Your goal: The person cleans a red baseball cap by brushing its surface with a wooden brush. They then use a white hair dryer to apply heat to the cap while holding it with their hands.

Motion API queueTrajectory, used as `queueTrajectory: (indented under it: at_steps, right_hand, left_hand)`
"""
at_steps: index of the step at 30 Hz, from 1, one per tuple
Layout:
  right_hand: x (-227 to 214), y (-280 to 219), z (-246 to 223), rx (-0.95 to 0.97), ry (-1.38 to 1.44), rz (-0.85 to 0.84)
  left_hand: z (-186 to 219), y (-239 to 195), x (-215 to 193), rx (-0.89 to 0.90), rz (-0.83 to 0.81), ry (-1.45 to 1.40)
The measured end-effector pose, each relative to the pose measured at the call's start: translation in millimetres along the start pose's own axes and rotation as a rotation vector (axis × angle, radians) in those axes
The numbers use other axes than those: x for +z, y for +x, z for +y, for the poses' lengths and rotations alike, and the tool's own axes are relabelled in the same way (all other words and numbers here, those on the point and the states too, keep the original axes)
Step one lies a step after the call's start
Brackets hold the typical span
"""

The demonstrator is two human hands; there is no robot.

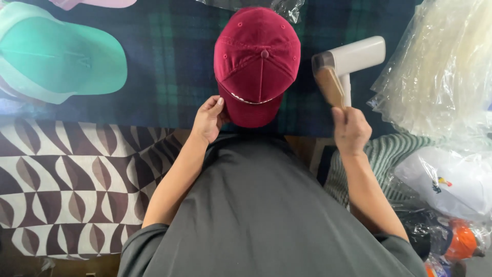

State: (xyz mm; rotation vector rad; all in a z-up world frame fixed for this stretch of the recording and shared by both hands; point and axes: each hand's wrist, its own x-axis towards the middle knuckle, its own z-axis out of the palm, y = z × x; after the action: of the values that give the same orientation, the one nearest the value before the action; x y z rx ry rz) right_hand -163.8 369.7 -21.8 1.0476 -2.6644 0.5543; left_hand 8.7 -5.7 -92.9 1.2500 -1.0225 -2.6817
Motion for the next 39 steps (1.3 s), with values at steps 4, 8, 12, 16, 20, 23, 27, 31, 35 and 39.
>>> queueTrajectory:
  at_steps: [4, 8, 12, 16, 20, 23, 27, 31, 35, 39]
  right_hand:
    - [-20.8, 34.6, -87.2, 0.074, 0.102, 0.047]
    - [-15.2, 85.6, -149.7, -0.017, 0.221, -0.041]
    - [-22.9, 86.5, -119.5, 0.474, 0.075, -0.048]
    - [-50.4, 93.6, -154.1, 0.359, 0.093, -0.041]
    - [-42.9, 118.7, -170.6, 0.117, -0.022, -0.141]
    - [-19.5, 118.8, -111.8, 0.294, 0.013, -0.108]
    - [-24.3, 122.0, -84.9, 0.422, 0.022, -0.092]
    - [-29.6, 101.8, -127.9, 0.268, 0.289, -0.112]
    - [24.1, 66.1, -96.4, 0.511, 0.455, -0.145]
    - [6.4, 59.6, -94.5, 0.98, 0.524, -0.302]
  left_hand:
    - [13.6, -5.9, 1.7, -0.03, -0.032, 0.069]
    - [21.2, 1.2, -5.6, -0.054, -0.034, 0.149]
    - [19.2, -2.0, -10.0, -0.092, -0.049, 0.249]
    - [36.3, -9.9, -3.1, -0.141, -0.074, 0.296]
    - [42.3, -5.7, -0.4, -0.139, -0.098, 0.346]
    - [35.8, -3.9, -3.4, -0.127, -0.09, 0.356]
    - [35.8, -26.5, 3.8, -0.04, -0.017, 0.364]
    - [51.0, -41.5, 38.7, 0.019, 0.019, 0.402]
    - [18.1, -14.6, 10.4, 0.04, 0.043, 0.336]
    - [1.3, -17.8, 11.5, 0.063, 0.167, 0.274]
